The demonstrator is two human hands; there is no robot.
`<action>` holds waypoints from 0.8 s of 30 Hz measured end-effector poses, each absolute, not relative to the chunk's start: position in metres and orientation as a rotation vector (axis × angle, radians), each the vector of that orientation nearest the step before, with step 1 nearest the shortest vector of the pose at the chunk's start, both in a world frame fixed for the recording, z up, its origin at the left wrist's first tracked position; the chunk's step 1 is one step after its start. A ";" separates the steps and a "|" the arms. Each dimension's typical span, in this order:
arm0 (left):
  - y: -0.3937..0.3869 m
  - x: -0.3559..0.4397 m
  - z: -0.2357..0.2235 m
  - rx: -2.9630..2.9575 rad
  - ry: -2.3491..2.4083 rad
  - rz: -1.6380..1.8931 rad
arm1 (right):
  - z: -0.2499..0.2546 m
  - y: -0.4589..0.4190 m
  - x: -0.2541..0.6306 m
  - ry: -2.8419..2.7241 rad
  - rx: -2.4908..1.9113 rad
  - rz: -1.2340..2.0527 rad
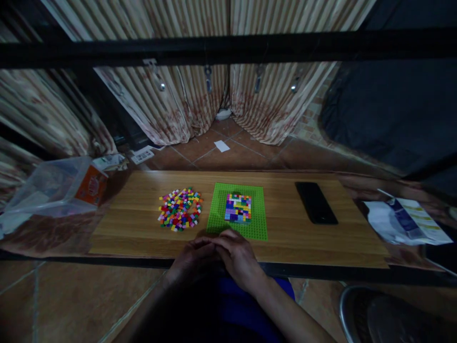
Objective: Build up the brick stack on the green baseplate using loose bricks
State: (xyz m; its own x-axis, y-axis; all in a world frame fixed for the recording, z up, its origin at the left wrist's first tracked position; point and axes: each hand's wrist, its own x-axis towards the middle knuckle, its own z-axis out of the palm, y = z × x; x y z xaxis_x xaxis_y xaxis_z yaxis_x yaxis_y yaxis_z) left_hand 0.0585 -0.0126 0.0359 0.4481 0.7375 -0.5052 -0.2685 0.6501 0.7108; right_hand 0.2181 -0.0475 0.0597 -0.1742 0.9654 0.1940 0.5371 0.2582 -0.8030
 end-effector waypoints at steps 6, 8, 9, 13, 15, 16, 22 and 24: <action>-0.007 0.065 0.030 0.698 0.933 0.624 | 0.059 -0.050 0.233 -1.626 -1.395 0.781; -0.003 0.066 0.033 0.766 0.987 0.644 | 0.057 -0.044 0.246 -1.511 -1.441 0.700; 0.000 0.065 0.034 0.812 1.015 0.656 | 0.054 -0.039 0.254 -1.438 -1.473 0.648; 0.012 0.058 0.037 1.052 1.116 0.692 | 0.045 -0.017 0.288 -1.207 -1.559 0.547; 0.017 0.055 0.035 1.149 1.154 0.703 | 0.042 -0.006 0.298 -1.155 -1.573 0.540; 0.018 0.054 0.033 1.180 1.166 0.705 | 0.041 -0.001 0.301 -1.144 -1.582 0.544; 0.015 0.053 0.027 1.233 1.163 0.712 | 0.037 0.014 0.298 -1.156 -1.642 0.553; 0.013 0.054 0.026 1.228 1.157 0.718 | 0.036 0.016 0.297 -1.181 -1.645 0.548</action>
